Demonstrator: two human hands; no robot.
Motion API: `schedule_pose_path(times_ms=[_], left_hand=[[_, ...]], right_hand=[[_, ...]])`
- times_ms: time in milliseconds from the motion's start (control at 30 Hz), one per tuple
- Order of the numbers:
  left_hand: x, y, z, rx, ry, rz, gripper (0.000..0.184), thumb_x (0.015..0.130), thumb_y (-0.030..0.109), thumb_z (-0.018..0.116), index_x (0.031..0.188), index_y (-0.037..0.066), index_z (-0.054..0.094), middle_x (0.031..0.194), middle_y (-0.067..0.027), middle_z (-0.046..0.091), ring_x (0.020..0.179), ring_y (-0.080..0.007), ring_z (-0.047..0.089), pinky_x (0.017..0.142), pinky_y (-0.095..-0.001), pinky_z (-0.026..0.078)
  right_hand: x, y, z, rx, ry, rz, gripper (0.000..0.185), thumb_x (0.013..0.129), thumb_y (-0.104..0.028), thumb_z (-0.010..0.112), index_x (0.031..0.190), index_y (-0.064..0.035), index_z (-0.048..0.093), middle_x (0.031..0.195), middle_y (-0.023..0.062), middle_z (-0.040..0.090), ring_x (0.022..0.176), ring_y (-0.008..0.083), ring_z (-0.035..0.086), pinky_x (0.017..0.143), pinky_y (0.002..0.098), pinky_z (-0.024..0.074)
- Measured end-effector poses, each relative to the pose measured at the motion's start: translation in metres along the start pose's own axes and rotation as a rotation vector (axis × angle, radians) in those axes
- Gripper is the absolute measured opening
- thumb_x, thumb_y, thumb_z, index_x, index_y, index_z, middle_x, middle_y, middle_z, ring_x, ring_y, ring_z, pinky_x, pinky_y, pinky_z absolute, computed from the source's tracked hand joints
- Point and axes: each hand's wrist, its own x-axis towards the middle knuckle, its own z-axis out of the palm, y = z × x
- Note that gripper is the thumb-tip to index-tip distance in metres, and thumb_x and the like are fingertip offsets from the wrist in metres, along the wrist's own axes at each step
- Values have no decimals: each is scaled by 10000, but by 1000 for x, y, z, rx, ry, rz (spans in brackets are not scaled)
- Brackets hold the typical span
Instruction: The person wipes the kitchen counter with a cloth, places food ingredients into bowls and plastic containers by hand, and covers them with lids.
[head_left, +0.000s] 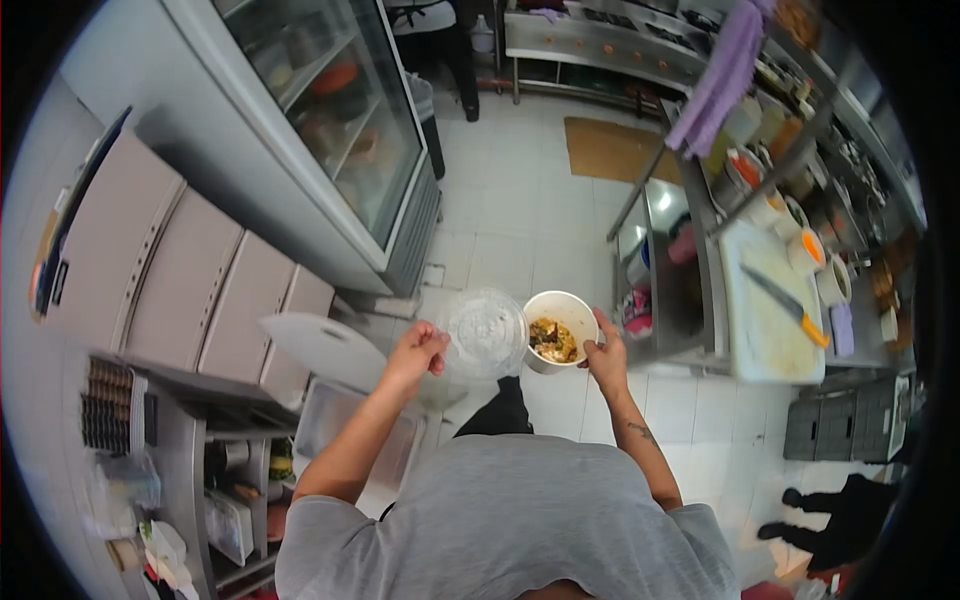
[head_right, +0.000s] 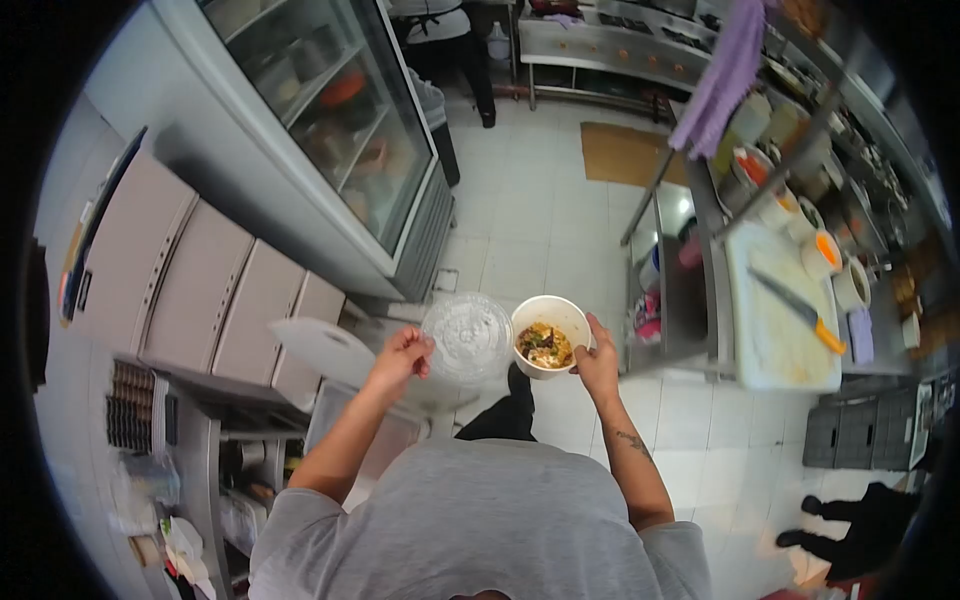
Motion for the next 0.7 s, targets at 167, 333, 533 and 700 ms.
schedule_pose_path(times_ms=[167,333,533,700], left_hand=[[131,38,17,-65,-109,-176,162,832,157,617,767,84,488,608,-16,517,490,-105,497,435,-262,420],[248,101,54,0,-184,-108,183,834,145,621,775,87,457,649,-29,522,537,-126,514,499,-275,427],[409,164,72,-166,-130,2,148,829,123,611,832,59,478,680,-51,546,580,-149,554,531,-296,456],[573,219,56,-296,67,25,144,820,97,600,876,36,482,701,-72,552,613,-176,573,552,-313,476]], right_hand=[[143,18,-18,-209,163,-92,532,742,37,504,1269,-17,469,1156,171,483,693,217,610,443,273,527],[247,16,-50,-150,429,-15,536,726,45,495,1259,0,460,1093,157,523,735,208,602,473,266,511],[362,55,-43,60,474,169,393,732,46,486,1125,40,460,1002,149,553,600,176,592,424,266,479],[520,66,8,241,314,209,468,753,36,488,1215,25,409,1065,169,528,634,206,620,428,276,512]])
